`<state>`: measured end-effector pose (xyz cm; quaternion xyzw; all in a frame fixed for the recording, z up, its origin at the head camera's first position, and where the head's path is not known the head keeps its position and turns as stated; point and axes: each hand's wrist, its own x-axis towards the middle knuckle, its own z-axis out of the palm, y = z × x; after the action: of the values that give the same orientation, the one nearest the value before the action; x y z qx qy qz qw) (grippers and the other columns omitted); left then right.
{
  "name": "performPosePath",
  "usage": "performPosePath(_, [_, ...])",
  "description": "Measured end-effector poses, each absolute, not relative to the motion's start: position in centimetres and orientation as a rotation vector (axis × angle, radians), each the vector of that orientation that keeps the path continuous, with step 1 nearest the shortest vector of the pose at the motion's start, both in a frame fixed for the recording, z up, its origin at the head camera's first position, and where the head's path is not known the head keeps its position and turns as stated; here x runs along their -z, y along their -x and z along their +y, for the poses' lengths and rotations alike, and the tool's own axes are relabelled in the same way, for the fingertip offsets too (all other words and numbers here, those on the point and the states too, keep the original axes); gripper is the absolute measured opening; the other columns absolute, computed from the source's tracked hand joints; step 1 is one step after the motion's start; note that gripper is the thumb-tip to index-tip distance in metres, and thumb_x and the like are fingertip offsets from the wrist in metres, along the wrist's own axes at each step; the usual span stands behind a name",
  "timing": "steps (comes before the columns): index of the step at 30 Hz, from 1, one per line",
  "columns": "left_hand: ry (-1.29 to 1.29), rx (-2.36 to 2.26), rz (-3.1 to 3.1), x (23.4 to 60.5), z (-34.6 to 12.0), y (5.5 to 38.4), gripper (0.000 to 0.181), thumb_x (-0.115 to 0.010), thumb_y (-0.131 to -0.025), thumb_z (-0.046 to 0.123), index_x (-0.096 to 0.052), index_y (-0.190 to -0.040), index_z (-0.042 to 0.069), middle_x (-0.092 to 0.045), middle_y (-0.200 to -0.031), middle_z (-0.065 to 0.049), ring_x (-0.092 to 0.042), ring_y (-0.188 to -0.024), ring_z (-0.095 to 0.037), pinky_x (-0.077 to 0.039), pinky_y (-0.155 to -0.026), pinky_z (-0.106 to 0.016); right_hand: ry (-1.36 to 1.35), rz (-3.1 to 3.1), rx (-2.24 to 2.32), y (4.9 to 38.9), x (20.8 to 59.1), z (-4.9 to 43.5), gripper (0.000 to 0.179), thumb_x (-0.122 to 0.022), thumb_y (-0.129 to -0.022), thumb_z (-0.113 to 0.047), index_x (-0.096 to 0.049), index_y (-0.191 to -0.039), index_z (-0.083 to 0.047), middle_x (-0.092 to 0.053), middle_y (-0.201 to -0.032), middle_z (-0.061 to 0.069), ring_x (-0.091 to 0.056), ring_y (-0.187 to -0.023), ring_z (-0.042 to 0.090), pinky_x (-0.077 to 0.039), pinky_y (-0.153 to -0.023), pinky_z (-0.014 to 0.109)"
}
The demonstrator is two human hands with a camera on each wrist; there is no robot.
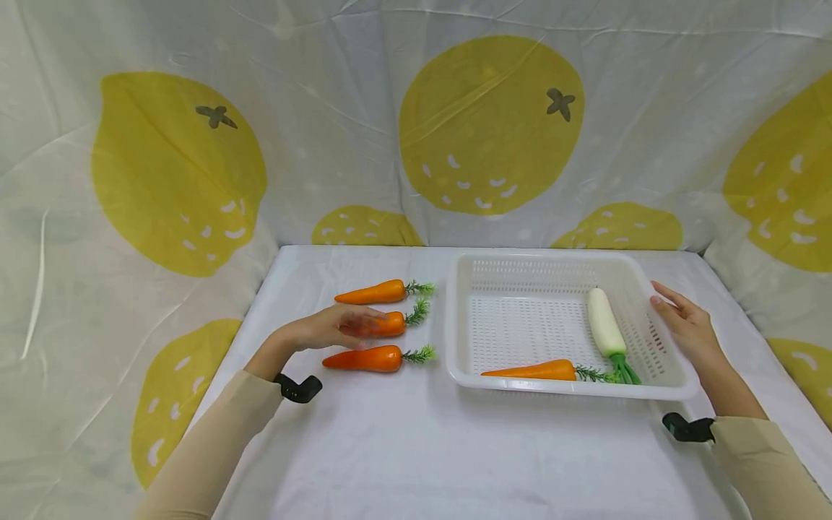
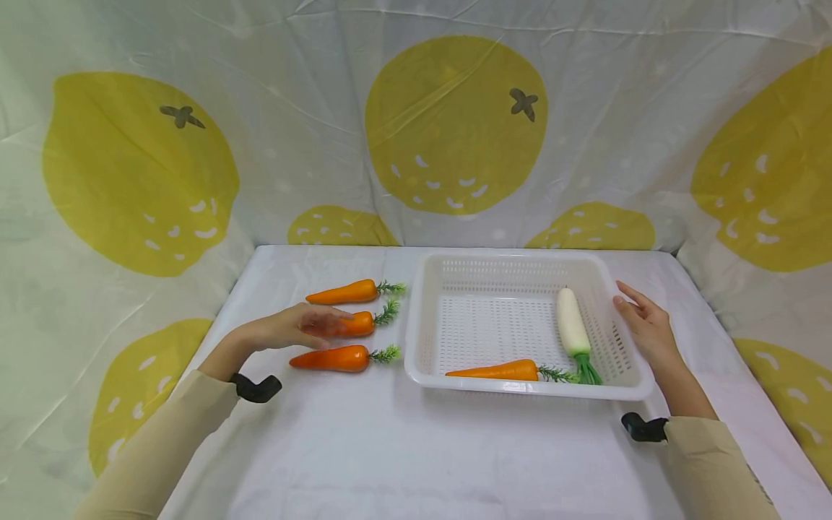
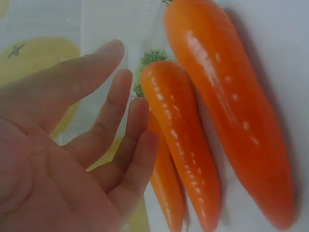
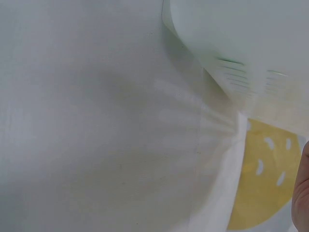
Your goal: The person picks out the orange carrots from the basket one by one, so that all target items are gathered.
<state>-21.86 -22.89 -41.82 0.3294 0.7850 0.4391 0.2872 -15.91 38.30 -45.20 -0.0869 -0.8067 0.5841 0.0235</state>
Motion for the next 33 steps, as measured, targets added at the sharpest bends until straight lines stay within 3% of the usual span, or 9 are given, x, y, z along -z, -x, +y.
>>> performPosePath(7, [-0.937,-1.181,2.095,38.7,-19.9,21.9,0.055,-0.07,-0.094,0.006,-0.052,-0.145,0.01,-0.056,-0.139,-0.017,-0.052,-0.128,-0.036,-0.038,-0.11,-0.049,0.255,-2.487,-1.82,15.9,45.4,38.4,0.058,-0.057,-0.103,-0.035,-0.037,-0.156,-0.02,-0.061,-0.093,-0.037,-0.063,-0.077,-0.007,-0.054,-0.06,0.017])
performPosePath(13, [-0.959,-1.191,2.094,36.8,-16.8,21.6,0.056,-0.071,-0.094,0.008,-0.052,-0.146,0.016,-0.06,-0.131,-0.007,-0.056,-0.123,-0.026,-0.04,-0.109,-0.046,0.25,-2.482,-1.816,15.9,45.3,38.4,0.057,-0.056,-0.103,-0.034,-0.038,-0.155,-0.02,-0.061,-0.093,-0.037,-0.063,-0.076,-0.008,-0.054,-0.06,0.017])
performPosePath(19, [-0.925,-1.197,2.106,35.5,-13.7,21.8,0.057,-0.07,-0.095,0.011,-0.05,-0.148,0.021,-0.059,-0.133,-0.005,-0.057,-0.121,-0.021,-0.043,-0.106,-0.038,0.245,-2.481,-1.829,16.0,45.2,38.4,0.057,-0.056,-0.103,-0.033,-0.037,-0.156,-0.02,-0.061,-0.094,-0.037,-0.063,-0.077,-0.008,-0.054,-0.061,0.017])
performPosePath(24, [-0.983,-1.19,2.074,35.3,-11.3,22.6,0.056,-0.069,-0.095,0.01,-0.051,-0.147,0.021,-0.06,-0.133,-0.008,-0.058,-0.12,-0.024,-0.045,-0.103,-0.031,0.226,-2.476,-1.831,15.9,45.2,38.4,0.056,-0.056,-0.103,-0.032,-0.038,-0.155,-0.021,-0.061,-0.094,-0.036,-0.063,-0.077,-0.008,-0.054,-0.061,0.016])
performPosePath(33, [-1.025,-1.217,1.97,35.4,-6.9,24.1,0.057,-0.069,-0.095,0.009,-0.049,-0.148,0.015,-0.059,-0.131,-0.006,-0.06,-0.117,-0.021,-0.049,-0.098,-0.03,0.245,-2.476,-1.839,15.9,45.1,38.3,0.058,-0.055,-0.104,-0.033,-0.036,-0.156,-0.018,-0.061,-0.094,-0.036,-0.063,-0.078,-0.008,-0.054,-0.061,0.017])
